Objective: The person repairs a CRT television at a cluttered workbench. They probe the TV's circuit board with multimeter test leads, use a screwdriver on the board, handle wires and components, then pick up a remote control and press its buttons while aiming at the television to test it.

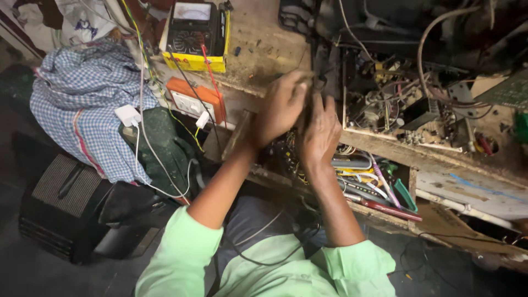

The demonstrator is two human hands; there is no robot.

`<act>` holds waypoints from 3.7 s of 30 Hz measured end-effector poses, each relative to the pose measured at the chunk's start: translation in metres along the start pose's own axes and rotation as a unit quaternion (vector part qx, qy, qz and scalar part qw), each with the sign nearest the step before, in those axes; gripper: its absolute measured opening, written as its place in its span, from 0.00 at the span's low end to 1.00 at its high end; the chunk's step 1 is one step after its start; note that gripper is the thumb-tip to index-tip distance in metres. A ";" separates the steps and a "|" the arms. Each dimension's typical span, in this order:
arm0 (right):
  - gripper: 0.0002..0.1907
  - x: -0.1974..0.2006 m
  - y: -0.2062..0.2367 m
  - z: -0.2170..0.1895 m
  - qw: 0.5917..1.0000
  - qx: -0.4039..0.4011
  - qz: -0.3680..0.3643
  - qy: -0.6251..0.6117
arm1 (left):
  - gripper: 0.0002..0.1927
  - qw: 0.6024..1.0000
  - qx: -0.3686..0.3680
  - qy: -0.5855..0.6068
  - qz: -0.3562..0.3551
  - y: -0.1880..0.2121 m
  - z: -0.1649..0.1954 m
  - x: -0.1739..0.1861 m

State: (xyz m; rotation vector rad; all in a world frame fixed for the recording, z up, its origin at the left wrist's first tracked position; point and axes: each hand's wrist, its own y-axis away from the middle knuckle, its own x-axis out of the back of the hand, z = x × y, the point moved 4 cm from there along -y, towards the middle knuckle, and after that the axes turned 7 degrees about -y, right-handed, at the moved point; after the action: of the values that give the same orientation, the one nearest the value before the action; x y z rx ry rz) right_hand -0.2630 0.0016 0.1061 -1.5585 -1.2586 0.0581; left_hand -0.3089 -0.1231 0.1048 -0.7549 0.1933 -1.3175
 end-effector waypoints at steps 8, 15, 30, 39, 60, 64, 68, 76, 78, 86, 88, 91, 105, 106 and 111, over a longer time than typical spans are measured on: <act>0.35 0.006 0.005 0.009 0.999 0.019 0.019 0.022 | 0.20 0.997 0.002 -0.067 -0.036 -0.043 -0.069 -0.068; 0.31 0.002 0.009 0.016 0.996 0.059 0.032 0.057 | 0.16 0.998 -0.030 -0.049 -0.034 -0.061 -0.087 -0.065; 0.29 0.015 0.025 0.034 0.991 0.062 -0.121 0.000 | 0.16 1.000 -0.011 -0.022 -0.008 -0.045 -0.072 -0.064; 0.26 0.025 0.025 0.029 0.990 0.032 -0.129 -0.045 | 0.16 0.996 -0.028 -0.072 0.045 -0.002 0.005 -0.002; 0.18 0.041 0.050 0.022 0.996 -0.017 -0.059 -0.058 | 0.24 0.948 -0.084 -0.268 0.150 -0.024 -0.001 0.052; 0.18 0.051 0.058 0.016 0.994 0.010 -0.059 -0.088 | 0.19 0.976 -0.034 -0.155 0.152 0.028 -0.008 0.090; 0.19 0.074 0.084 0.008 0.989 0.061 -0.081 -0.106 | 0.22 0.979 0.067 0.106 0.160 0.085 -0.043 0.153; 0.18 0.088 0.125 0.017 0.990 0.070 -0.082 -0.093 | 0.24 0.940 0.109 0.186 0.264 0.159 -0.104 0.205; 0.19 0.088 0.130 0.017 0.991 0.069 -0.077 -0.089 | 0.22 0.933 0.138 0.164 0.290 0.165 -0.113 0.203; 0.18 0.079 0.133 0.016 0.993 0.072 -0.056 -0.073 | 0.16 0.945 0.180 -0.079 0.260 0.154 -0.117 0.199; 0.17 0.078 0.133 0.016 0.993 0.076 -0.053 -0.070 | 0.16 0.916 0.136 -0.279 0.253 0.150 -0.111 0.197; 0.18 0.078 0.133 0.017 0.992 0.081 -0.060 -0.072 | 0.16 0.889 0.130 -0.372 0.233 0.147 -0.117 0.191; 0.21 0.082 0.131 0.013 0.992 0.085 -0.060 -0.073 | 0.17 0.895 0.165 -0.370 0.186 0.146 -0.162 0.195; 0.21 0.082 0.131 0.014 0.992 0.087 -0.060 -0.071 | 0.16 0.908 0.179 -0.336 0.174 0.144 -0.160 0.196; 0.22 0.080 0.131 0.015 0.992 0.089 -0.065 -0.064 | 0.14 0.920 0.168 -0.329 0.132 0.135 -0.137 0.199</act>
State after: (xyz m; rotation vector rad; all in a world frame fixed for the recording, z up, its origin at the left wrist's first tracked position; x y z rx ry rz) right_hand -0.1495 0.0879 0.0475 -1.3342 -1.4135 0.1840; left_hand -0.2196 -0.3517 -0.0222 -0.8026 -0.4500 -0.7544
